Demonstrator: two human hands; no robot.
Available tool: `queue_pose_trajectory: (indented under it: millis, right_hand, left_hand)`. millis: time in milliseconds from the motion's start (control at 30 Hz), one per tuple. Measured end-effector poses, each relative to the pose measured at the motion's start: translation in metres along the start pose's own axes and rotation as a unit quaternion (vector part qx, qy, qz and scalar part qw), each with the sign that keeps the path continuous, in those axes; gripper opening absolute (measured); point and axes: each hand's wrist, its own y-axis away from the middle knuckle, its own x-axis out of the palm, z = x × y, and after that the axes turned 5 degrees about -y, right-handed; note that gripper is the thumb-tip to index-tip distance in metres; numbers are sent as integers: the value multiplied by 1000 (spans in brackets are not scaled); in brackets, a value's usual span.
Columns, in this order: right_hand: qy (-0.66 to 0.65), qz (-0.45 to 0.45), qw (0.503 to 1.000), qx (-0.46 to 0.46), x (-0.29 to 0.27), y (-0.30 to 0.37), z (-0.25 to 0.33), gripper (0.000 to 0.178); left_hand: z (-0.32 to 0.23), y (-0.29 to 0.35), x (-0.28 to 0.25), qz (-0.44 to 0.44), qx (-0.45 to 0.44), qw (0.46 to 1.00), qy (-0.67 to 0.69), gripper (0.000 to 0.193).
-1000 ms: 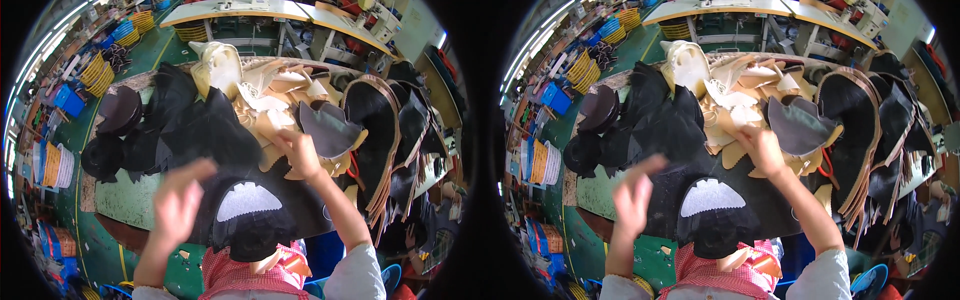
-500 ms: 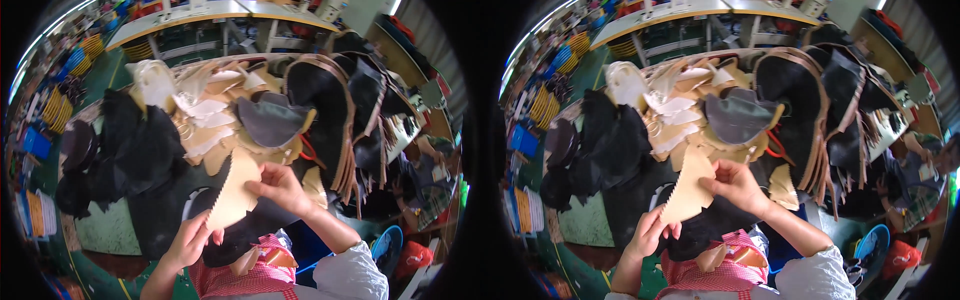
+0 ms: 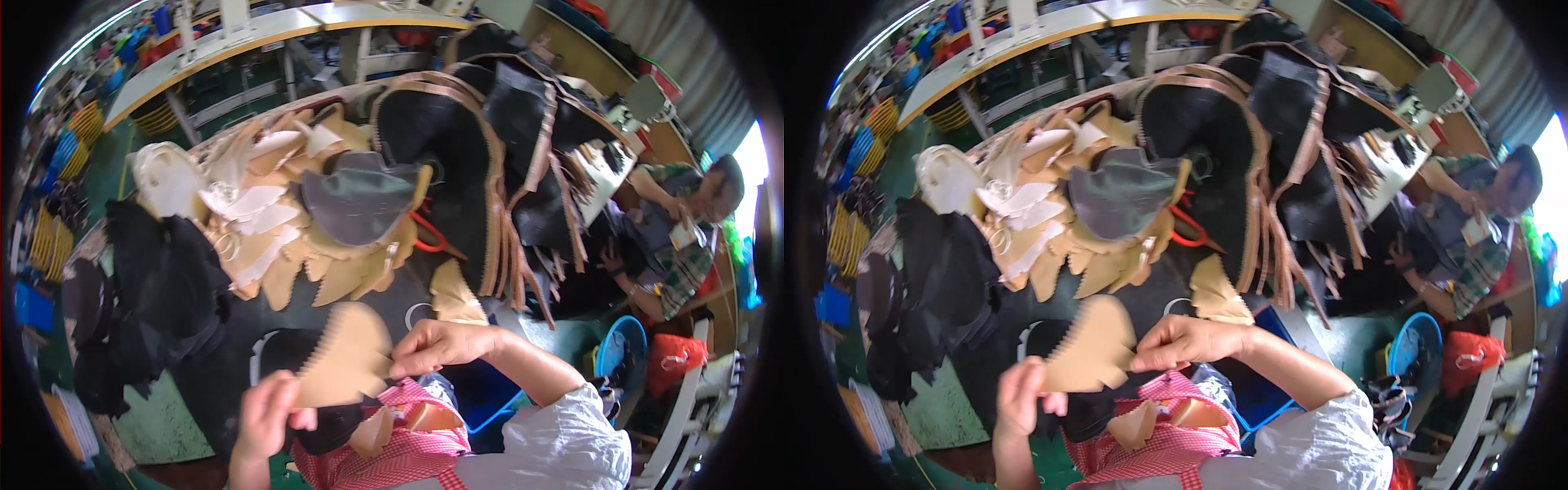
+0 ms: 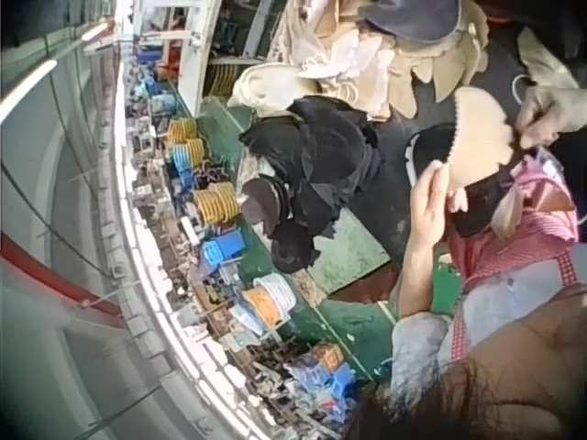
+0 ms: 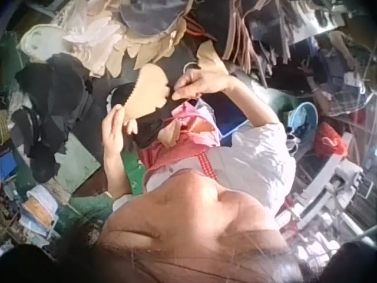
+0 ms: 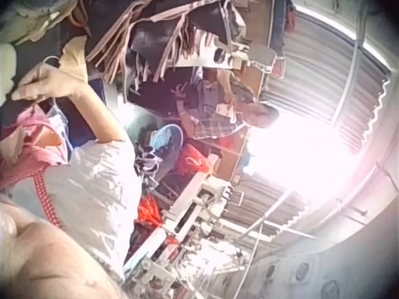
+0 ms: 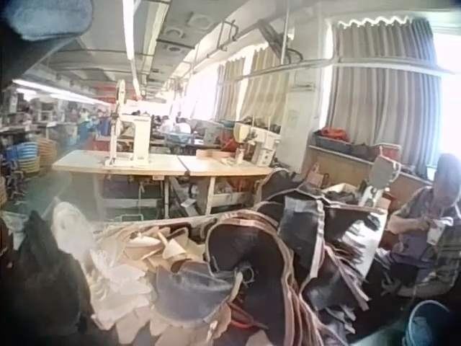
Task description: Organizing and matching cut leather and fabric shoe components at a workbench.
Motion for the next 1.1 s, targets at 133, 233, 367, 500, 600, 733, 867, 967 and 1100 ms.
queue_pose_trajectory:
  millis: [133,233,367,500,600,733,867,967,1100]
  right_hand:
    - [414,60,908,-2,7,22,13,25]
    - [239,-54,940,-238,37,6,18,14]
    - [240,-178,881,-367,58,-37,12,9]
    - [184,-175,908,-334,57,-34,17,9]
    - [217,-169,908,-315,56,-38,14,10]
    - [316,-205,847,-376,63,-42,5,13]
    - [362,-228,834,-348,66,-39,-1,20]
    - [366,-250,842,-309,69,-39,1,18]
    - [279,-197,912,-226,70,-40,9,16]
  left_hand:
    - [-7,14,-22,-177,75,974,-124,34]
    - [4,-7,5,-176,62,958,-217,38]
    - [10,-22,35,-131,92,972,-173,39]
    - [3,-15,31,-102,96,939,-313,27]
    - [0,-9,36,-96,143,881,-441,21]
    - [-9,-6,46,-87,134,845,-511,11]
    - [1,-9,48,-72,131,849,-507,10]
    - [4,-8,50,-107,158,847,-496,12]
    - [1,-4,33,-60,63,955,-285,30]
